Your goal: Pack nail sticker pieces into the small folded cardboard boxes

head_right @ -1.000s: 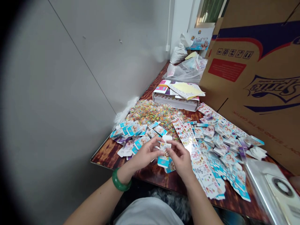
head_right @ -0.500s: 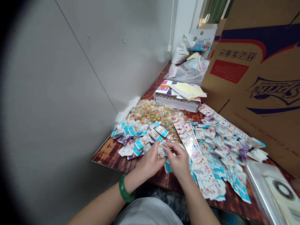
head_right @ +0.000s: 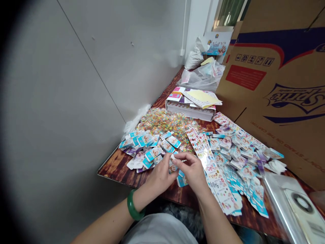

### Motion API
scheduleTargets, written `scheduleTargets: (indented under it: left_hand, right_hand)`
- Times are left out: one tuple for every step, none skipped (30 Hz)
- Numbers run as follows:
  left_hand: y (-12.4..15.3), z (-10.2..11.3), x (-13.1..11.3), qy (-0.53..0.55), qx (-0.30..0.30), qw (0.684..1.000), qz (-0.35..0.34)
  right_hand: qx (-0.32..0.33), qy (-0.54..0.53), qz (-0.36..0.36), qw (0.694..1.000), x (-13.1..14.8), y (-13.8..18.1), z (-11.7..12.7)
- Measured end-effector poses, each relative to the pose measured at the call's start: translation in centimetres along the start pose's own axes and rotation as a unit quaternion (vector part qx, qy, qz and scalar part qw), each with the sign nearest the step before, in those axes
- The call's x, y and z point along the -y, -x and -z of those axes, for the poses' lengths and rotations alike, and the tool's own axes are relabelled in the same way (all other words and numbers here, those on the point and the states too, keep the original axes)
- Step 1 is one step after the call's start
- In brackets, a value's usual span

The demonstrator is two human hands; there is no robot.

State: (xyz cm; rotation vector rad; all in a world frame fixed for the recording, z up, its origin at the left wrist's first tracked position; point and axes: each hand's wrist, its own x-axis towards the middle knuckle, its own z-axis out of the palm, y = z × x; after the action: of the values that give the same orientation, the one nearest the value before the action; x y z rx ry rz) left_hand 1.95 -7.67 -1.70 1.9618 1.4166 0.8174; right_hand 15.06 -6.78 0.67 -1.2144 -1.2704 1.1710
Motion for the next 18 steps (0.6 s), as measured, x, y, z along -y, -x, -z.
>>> scheduleTargets:
  left_hand:
    - [-0.06,0.03,-0.04,0.011,-0.004,1.0,0.003]
    - [-0.11,0.06,-0.07,0.02,-0.007,1.0,0.005]
    - [-0.14,0.08,-0.09,0.026,-0.008,1.0,0.006]
    - [-0.15,0.1,-0.08,0.027,-0.008,1.0,0.006]
    - [-0.15,0.09,-0.05,0.023,-0.008,1.0,0.004]
    - [-0.13,0.07,0.01,0.017,-0.007,1.0,0.001]
    - [-0.1,0.04,0.09,0.011,-0.007,1.0,-0.004]
    - [-0.08,-0.02,0.2,0.004,-0.007,1.0,-0.01]
    - [-0.06,-0.08,0.31,-0.002,-0.007,1.0,-0.017]
    - [-0.05,-0.15,0.41,-0.007,-0.007,1.0,-0.022]
    - [-0.05,-0.21,0.49,-0.01,-0.007,1.0,-0.026]
    - [-0.07,-0.26,0.53,-0.012,-0.008,0.999,-0.029]
    - [-0.1,-0.29,0.52,-0.011,-0.009,0.999,-0.031]
    - [-0.13,-0.29,0.47,-0.006,-0.011,0.999,-0.033]
    - [-0.18,-0.24,0.39,0.003,-0.014,0.999,-0.032]
    - [-0.25,-0.15,0.3,0.016,-0.018,0.999,-0.03]
    - [-0.34,0.02,0.24,0.031,-0.021,0.999,-0.026]
    - [-0.46,0.26,0.23,0.043,-0.023,0.999,-0.02]
  right_hand:
    - [-0.006,0.005,0.005,1.0,-0.01,0.1,-0.17]
    - [-0.016,0.011,0.011,1.0,-0.02,0.19,-0.33]
    - [-0.027,0.017,0.016,0.999,-0.05,0.26,-0.47]
    - [-0.036,0.019,0.018,0.999,-0.1,0.3,-0.57]
    - [-0.039,0.015,0.016,0.999,-0.16,0.3,-0.62]
    - [-0.038,0.005,0.009,0.999,-0.22,0.26,-0.61]
    - [-0.037,-0.009,0.0,0.999,-0.29,0.19,-0.57]
    - [-0.037,-0.025,-0.01,0.999,-0.36,0.09,-0.5]
    - [-0.038,-0.039,-0.019,0.998,-0.4,-0.02,-0.42]
    - [-0.041,-0.049,-0.026,0.998,-0.43,-0.12,-0.35]
    - [-0.045,-0.052,-0.029,0.997,-0.44,-0.19,-0.31]
    - [-0.049,-0.047,-0.027,0.997,-0.42,-0.22,-0.31]
    - [-0.052,-0.035,-0.019,0.998,-0.4,-0.19,-0.35]
    - [-0.057,-0.016,-0.002,0.998,-0.39,-0.11,-0.45]
    - [-0.06,0.009,0.027,0.998,-0.42,0.03,-0.58]
    - [-0.061,0.038,0.065,0.995,-0.48,0.22,-0.73]
    - [-0.056,0.067,0.105,0.991,-0.62,0.42,-0.89]
    - [-0.044,0.093,0.141,0.985,-0.81,0.64,-1.03]
